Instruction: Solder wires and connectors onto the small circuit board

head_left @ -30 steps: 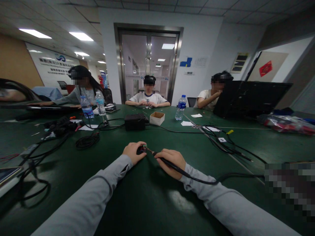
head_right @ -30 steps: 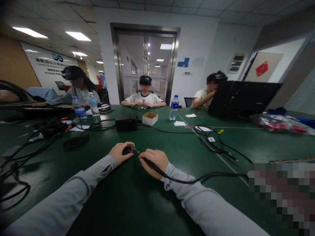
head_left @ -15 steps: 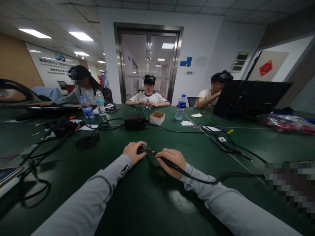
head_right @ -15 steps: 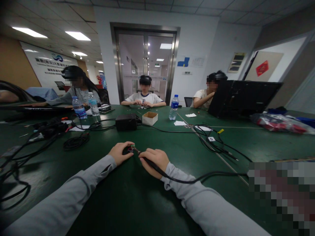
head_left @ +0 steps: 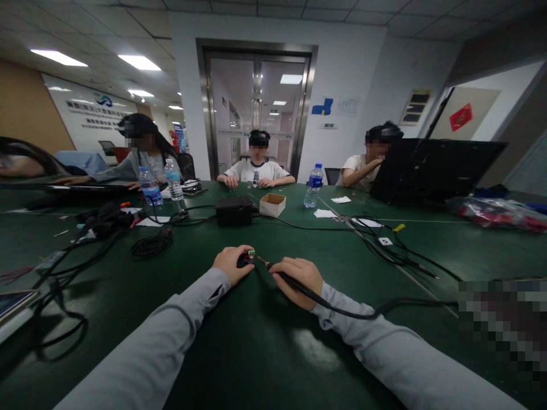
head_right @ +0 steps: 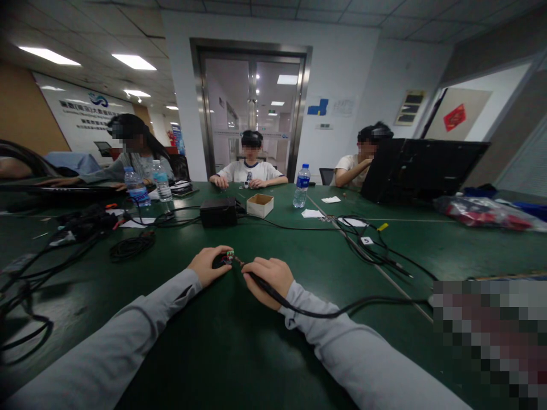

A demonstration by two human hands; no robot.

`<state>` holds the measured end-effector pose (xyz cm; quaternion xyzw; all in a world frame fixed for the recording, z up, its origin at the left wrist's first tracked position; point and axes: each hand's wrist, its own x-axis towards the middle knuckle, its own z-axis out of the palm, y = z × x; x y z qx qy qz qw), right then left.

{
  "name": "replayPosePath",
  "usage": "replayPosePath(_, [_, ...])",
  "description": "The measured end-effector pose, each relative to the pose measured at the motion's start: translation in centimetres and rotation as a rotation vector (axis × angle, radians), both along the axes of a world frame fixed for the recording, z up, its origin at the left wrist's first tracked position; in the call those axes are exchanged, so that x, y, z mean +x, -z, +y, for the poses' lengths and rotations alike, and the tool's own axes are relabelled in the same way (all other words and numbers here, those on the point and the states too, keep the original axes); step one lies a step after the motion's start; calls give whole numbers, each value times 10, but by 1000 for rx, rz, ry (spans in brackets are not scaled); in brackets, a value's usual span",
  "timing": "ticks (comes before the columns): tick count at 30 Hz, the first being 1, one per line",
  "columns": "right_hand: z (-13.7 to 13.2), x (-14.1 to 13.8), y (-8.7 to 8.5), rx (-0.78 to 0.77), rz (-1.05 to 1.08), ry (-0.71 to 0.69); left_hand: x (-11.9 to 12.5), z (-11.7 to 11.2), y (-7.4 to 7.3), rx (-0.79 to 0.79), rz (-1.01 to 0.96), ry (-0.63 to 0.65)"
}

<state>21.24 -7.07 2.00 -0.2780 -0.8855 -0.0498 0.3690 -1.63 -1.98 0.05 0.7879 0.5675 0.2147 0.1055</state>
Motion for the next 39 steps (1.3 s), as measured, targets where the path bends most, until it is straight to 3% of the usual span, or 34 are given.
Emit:
replayPosePath(13, [0, -2, 2, 80, 18, -56, 0, -2, -2, -4, 25, -9])
replayPosePath(28, [2, -2, 4, 54, -43, -26, 1, -3, -4, -19, 24, 4])
replayPosePath(39, [1, 0, 3, 78, 31, -3, 0, -2, -3, -7, 15, 8])
